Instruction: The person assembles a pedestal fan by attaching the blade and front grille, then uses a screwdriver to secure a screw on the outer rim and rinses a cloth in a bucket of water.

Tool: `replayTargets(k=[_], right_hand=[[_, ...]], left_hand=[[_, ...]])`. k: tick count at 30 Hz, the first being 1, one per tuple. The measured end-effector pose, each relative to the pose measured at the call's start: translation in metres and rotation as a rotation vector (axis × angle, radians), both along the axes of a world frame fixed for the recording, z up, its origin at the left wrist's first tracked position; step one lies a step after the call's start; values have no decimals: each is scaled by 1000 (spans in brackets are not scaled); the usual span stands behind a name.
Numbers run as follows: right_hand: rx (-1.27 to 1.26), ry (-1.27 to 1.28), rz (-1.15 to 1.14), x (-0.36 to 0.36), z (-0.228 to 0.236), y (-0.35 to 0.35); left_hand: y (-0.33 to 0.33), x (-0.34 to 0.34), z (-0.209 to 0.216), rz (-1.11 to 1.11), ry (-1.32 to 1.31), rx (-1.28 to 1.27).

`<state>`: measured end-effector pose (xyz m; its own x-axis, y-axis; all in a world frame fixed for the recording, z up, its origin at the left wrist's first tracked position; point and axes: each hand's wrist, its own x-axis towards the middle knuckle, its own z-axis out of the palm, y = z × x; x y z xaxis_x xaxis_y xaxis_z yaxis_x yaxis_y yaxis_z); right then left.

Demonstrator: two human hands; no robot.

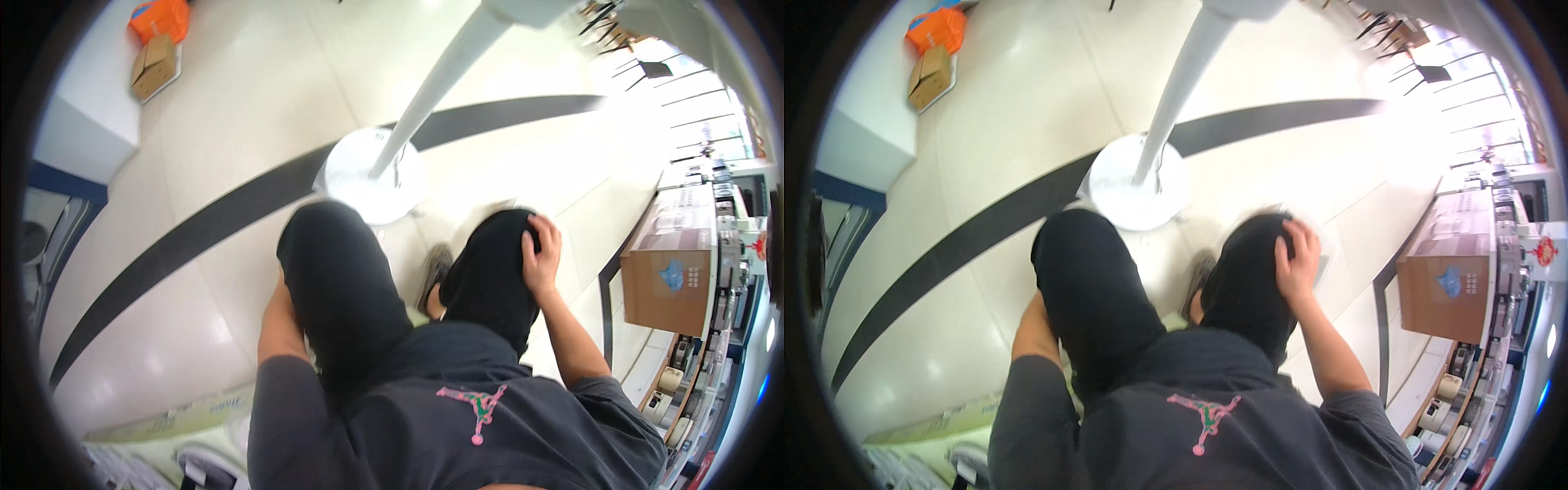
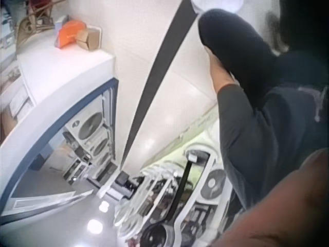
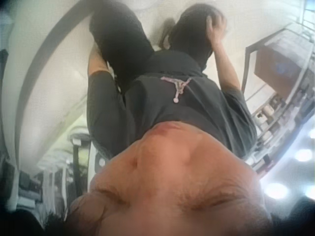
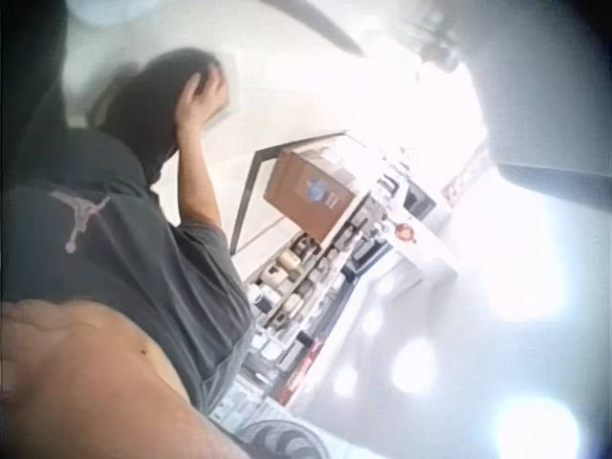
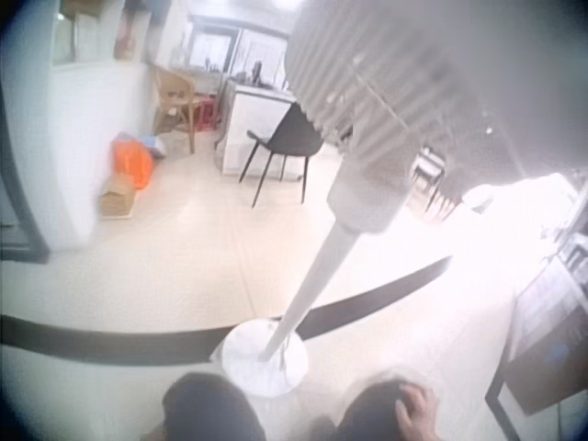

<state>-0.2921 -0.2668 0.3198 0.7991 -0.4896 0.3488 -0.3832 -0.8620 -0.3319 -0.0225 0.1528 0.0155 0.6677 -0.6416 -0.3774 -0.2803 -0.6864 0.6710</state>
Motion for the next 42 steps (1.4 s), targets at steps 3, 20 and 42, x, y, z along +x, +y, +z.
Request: replayTargets(k=[3, 20, 42], right_hand=[[-29, 39, -46, -6, 8, -1], [-163, 129, -242, -26, 30, 14], [1062, 366, -1616, -496, -303, -52]], left_hand=[[-35, -5, -28, -103, -55, 19], [-72, -27, -45, -213, -295, -40], [-134, -96, 356, 349, -457, -268]])
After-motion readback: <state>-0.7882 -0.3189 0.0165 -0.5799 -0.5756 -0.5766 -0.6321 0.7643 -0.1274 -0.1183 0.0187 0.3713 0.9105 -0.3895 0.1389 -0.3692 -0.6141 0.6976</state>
